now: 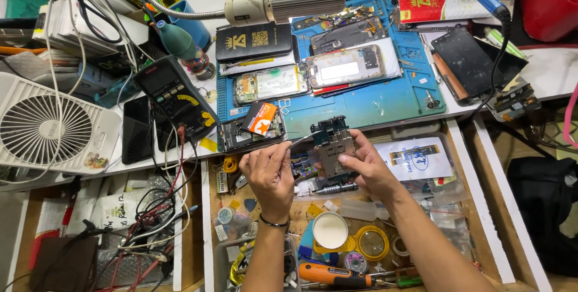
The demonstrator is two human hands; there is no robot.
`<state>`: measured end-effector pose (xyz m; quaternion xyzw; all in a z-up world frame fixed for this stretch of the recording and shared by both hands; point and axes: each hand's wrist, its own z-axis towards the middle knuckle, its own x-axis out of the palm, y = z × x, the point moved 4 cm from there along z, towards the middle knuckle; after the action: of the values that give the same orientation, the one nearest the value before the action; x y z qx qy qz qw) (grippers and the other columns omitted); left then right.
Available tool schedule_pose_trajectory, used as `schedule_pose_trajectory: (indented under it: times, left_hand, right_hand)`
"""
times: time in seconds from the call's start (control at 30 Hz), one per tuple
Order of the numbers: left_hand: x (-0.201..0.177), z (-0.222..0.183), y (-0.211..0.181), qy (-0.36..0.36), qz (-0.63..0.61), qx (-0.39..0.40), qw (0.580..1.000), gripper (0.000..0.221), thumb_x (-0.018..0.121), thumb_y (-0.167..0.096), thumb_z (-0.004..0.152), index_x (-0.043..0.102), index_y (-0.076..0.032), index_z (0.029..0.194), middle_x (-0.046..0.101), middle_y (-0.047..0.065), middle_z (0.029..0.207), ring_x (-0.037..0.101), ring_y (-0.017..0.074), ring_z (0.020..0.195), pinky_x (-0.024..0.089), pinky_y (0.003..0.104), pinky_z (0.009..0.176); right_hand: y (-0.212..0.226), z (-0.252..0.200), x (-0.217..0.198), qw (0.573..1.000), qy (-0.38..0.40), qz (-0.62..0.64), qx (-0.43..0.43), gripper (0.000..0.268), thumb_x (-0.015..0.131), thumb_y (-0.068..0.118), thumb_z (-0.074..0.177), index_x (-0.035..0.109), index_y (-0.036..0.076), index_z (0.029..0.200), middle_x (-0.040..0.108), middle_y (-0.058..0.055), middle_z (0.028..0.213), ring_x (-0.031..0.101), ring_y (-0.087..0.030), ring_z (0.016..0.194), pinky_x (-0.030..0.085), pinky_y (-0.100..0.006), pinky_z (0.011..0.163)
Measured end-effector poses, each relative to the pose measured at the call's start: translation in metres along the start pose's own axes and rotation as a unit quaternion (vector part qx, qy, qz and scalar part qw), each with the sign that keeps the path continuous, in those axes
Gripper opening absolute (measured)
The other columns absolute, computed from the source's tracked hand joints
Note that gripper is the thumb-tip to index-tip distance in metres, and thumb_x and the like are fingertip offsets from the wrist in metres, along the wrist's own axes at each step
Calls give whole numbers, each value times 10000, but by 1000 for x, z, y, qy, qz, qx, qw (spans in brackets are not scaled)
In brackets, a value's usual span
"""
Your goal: A person at a repair bench carefully inspects a mobile phone motherboard, rotating it and using a small tool to point at components.
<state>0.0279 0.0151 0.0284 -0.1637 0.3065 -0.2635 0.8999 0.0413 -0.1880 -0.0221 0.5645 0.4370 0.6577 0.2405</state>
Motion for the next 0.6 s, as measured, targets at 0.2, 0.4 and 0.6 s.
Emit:
schedule_pose_trajectory:
  times: [0.2, 0.4, 0.6]
  left_hand:
    - [1, -1, -5, 8, 9, 4, 1000, 90, 733, -211, 959, 811, -202, 1005, 714, -44, 835, 634, 140, 811, 380, 376, 977]
    - [1, 0, 0, 12, 12, 11, 1000, 92, 731, -205, 960, 810, -202, 1007, 710, -35, 829, 634, 143, 805, 375, 384, 977]
    - [-1, -1, -3, 7, 13, 8, 1000, 87, 737, -206, 956, 806, -205, 1009, 712, -40, 844, 637, 151, 819, 387, 371, 978]
  right_hand:
    - [-5, 1, -4, 1000, 4, -4, -1, 464, 635, 32, 907, 526, 102, 1352, 741, -156, 945, 683, -214, 930, 508, -429, 955]
    - [-7, 4, -8, 1000, 7, 0, -4, 471, 648, 33, 900, 532, 111, 1350, 735, -146, 938, 684, -214, 915, 510, -424, 943]
    - [-7, 4, -9, 1000, 9, 5, -6, 478, 661, 34, 893, 538, 120, 1347, 729, -135, 930, 685, -214, 901, 513, -419, 930]
